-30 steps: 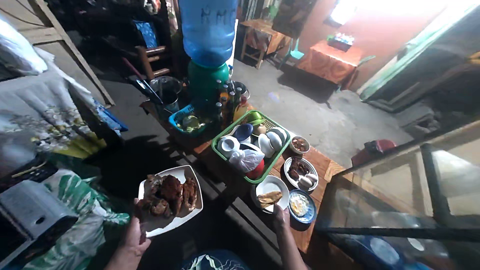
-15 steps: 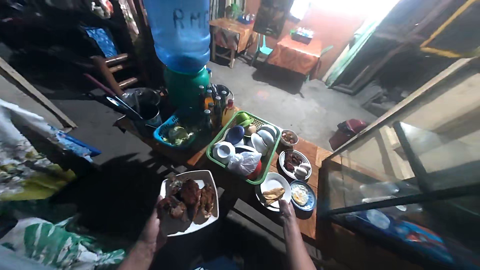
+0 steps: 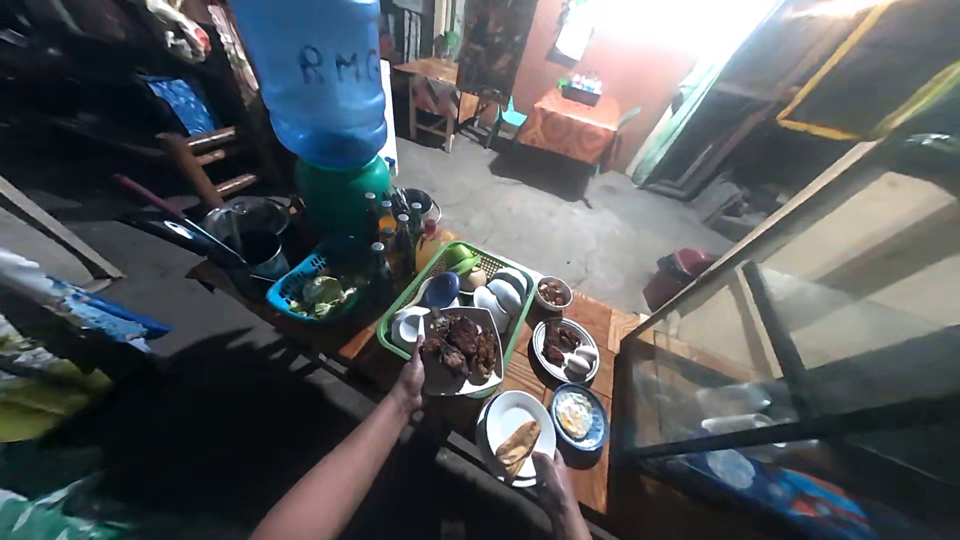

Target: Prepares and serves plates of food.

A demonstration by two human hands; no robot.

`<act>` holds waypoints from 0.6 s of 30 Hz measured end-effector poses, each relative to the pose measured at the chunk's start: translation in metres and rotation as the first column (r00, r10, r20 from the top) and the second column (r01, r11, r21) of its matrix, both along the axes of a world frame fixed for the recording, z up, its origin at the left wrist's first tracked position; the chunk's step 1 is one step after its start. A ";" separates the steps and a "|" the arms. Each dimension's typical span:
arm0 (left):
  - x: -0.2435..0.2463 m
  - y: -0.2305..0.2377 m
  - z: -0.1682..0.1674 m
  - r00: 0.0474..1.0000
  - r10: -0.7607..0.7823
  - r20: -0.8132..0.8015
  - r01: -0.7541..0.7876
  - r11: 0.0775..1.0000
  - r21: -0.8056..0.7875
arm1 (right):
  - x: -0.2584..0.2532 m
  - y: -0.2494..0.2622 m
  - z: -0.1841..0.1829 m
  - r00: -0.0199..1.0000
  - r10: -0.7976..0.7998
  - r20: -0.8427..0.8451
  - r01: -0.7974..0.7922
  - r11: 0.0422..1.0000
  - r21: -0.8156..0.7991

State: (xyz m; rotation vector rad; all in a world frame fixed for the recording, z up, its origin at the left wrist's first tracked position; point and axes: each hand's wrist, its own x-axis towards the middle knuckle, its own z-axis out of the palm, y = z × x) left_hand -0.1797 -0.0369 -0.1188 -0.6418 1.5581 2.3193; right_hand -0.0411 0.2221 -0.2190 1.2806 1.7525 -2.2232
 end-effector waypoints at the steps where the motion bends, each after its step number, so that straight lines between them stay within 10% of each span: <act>1: -0.001 0.005 -0.001 1.000 -0.002 0.012 0.002 1.000 -0.006 | 0.002 0.002 -0.001 1.000 0.014 -0.006 -0.014 1.000 -0.005; 18: -0.003 0.037 0.036 0.965 0.257 -0.046 -0.257 0.966 0.000 | -0.018 0.062 0.074 0.960 0.254 -0.120 -0.246 0.966 0.078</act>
